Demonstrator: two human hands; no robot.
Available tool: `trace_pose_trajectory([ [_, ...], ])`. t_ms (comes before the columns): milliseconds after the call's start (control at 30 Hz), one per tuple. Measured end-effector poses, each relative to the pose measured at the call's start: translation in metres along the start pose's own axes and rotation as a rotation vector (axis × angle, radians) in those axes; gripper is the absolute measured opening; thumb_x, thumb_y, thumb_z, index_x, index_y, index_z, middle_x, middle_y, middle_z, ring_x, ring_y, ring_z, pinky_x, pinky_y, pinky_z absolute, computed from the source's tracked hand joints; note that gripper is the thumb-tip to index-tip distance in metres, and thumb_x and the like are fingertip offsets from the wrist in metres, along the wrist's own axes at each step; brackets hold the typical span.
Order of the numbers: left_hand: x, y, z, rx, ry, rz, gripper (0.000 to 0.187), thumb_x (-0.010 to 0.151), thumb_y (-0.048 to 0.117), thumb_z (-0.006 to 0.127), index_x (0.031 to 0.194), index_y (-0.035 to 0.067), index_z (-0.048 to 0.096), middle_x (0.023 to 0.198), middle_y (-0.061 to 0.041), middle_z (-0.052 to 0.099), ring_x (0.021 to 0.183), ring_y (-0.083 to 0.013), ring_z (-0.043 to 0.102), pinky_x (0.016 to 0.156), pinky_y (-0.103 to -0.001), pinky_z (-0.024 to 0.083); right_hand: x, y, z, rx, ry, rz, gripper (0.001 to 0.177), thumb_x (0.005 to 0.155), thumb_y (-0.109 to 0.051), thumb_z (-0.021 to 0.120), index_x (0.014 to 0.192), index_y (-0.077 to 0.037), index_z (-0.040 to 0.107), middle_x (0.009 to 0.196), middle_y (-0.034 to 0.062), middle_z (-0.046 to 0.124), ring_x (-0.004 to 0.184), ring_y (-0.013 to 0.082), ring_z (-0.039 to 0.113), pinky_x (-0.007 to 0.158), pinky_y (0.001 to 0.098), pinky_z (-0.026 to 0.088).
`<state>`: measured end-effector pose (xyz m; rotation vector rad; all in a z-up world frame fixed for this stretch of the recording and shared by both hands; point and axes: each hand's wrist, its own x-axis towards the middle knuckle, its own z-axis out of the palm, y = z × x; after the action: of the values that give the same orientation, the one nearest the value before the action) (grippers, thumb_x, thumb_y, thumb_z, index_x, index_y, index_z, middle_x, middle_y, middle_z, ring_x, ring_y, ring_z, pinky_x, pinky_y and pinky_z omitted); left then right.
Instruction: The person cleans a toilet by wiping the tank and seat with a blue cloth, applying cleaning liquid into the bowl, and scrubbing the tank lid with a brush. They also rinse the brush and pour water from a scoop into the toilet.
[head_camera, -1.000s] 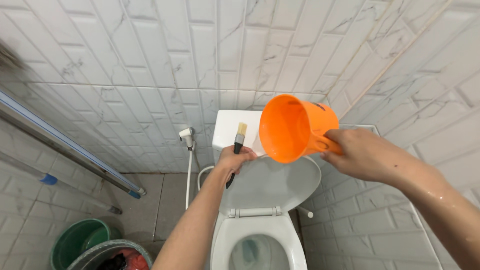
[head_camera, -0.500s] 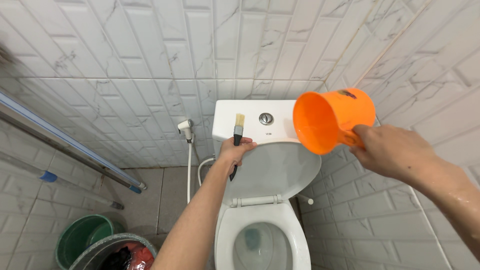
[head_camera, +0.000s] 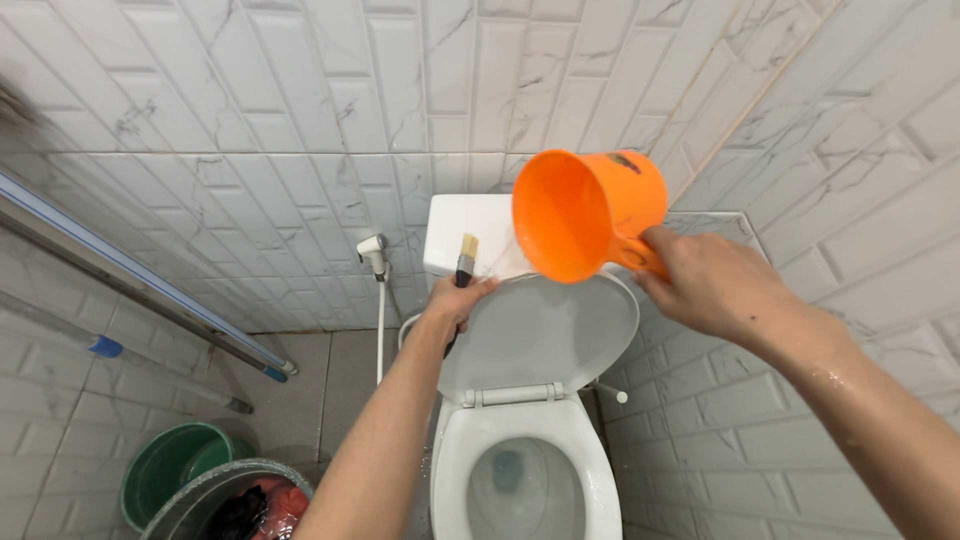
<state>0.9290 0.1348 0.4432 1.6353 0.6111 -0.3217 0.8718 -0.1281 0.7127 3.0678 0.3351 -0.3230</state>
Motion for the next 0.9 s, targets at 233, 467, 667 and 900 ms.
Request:
trace_pose_trajectory([
  [233, -0.012, 0.011, -0.003, 0.138, 0.020, -0.052, 0.051, 0.074, 0.050, 0.088, 0.089, 0.009, 0.062, 0.064, 0.000, 0.052, 0.041, -0.0142, 0.043, 0.039, -0.033, 0.038, -0.013, 0.053, 0.012, -0.201, 0.000, 0.101, 0.038, 0.096, -0.039, 0.057, 0.124, -0.013, 0.057, 0.092, 0.0113, 0.076, 0.088, 0.0346, 0.074, 0.077, 0.0512, 0.057],
  [467, -0.021, 0.014, -0.004, 0.142, 0.036, -0.072, 0.050, 0.075, 0.052, 0.087, 0.089, 0.010, 0.063, 0.065, 0.001, 0.048, 0.043, -0.0136, 0.042, 0.040, -0.034, 0.037, -0.030, 0.042, 0.032, -0.209, 0.082, 0.076, 0.031, 0.098, -0.032, 0.055, 0.123, -0.014, 0.056, 0.092, 0.0087, 0.075, 0.085, 0.0328, 0.073, 0.070, 0.0499, 0.058],
  [667, -0.016, 0.010, 0.006, 0.200, 0.118, -0.058, 0.055, 0.079, 0.056, 0.083, 0.089, 0.005, 0.065, 0.072, -0.004, 0.059, 0.056, -0.0199, 0.055, 0.050, -0.040, 0.045, -0.034, 0.010, 0.042, -0.093, 0.176, 0.015, 0.028, 0.095, -0.025, 0.060, 0.120, -0.013, 0.055, 0.092, 0.0079, 0.073, 0.085, 0.0328, 0.072, 0.066, 0.0504, 0.056],
  [900, -0.023, 0.024, 0.021, 0.314, 0.175, 0.197, 0.038, 0.082, 0.040, 0.077, 0.100, 0.006, 0.074, 0.098, -0.015, 0.077, 0.093, -0.0295, 0.075, 0.084, -0.041, 0.057, -0.056, 0.002, 0.058, 0.048, 0.275, 0.114, 0.025, 0.097, -0.024, 0.060, 0.117, -0.011, 0.055, 0.097, 0.0113, 0.073, 0.088, 0.0371, 0.070, 0.067, 0.0529, 0.054],
])
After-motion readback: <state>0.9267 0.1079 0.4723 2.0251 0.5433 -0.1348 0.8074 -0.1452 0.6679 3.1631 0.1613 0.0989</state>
